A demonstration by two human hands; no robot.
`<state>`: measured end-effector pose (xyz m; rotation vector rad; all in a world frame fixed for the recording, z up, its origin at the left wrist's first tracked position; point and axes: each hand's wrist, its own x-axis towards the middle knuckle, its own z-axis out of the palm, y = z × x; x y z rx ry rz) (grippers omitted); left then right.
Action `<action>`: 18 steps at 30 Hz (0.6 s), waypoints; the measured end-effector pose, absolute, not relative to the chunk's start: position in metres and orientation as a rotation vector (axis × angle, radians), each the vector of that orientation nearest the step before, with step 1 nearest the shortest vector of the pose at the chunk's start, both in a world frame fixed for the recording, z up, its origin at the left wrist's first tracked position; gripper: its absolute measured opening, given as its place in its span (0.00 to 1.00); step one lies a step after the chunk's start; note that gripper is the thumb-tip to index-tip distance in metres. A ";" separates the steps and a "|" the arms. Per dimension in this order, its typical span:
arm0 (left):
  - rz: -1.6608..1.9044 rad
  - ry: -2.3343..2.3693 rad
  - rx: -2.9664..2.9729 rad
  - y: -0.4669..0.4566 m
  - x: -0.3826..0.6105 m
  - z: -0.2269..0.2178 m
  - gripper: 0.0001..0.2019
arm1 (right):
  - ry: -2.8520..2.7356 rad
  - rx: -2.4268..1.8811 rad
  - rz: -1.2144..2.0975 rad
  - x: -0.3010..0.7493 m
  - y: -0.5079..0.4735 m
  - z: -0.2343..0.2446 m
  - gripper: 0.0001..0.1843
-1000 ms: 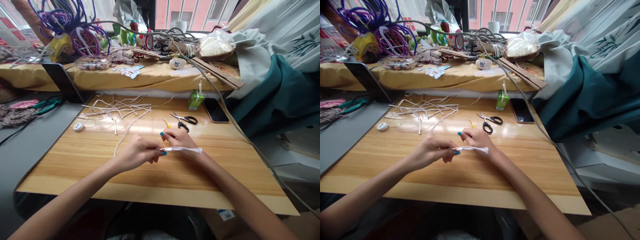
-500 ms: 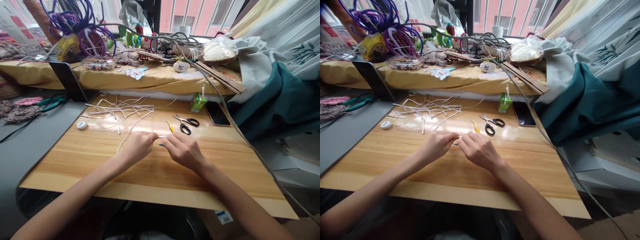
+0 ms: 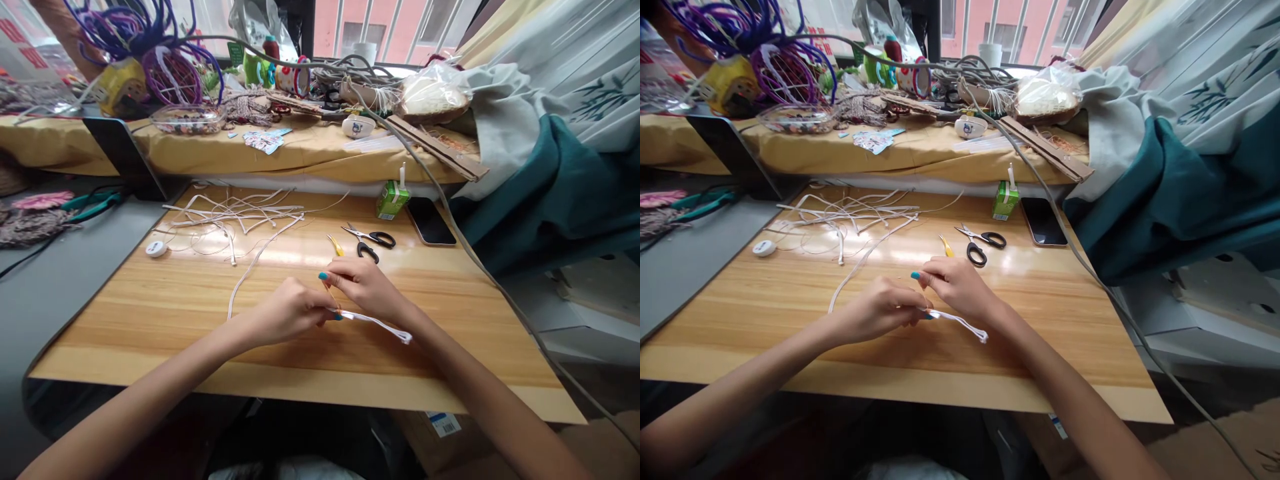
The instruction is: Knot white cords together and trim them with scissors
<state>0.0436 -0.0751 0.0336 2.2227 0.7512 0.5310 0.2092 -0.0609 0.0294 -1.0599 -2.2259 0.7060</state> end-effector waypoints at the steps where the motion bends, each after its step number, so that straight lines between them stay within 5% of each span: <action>1: 0.543 0.773 2.112 -0.076 0.044 0.036 0.10 | -2.184 -1.092 0.745 0.208 -0.061 0.028 0.16; 10: 0.808 1.141 1.738 -0.064 0.040 0.039 0.11 | -2.214 -1.480 0.313 0.193 -0.074 0.015 0.14; 18: 0.840 1.335 2.429 -0.052 0.034 0.024 0.09 | -2.374 -1.032 -0.530 0.189 -0.084 0.018 0.16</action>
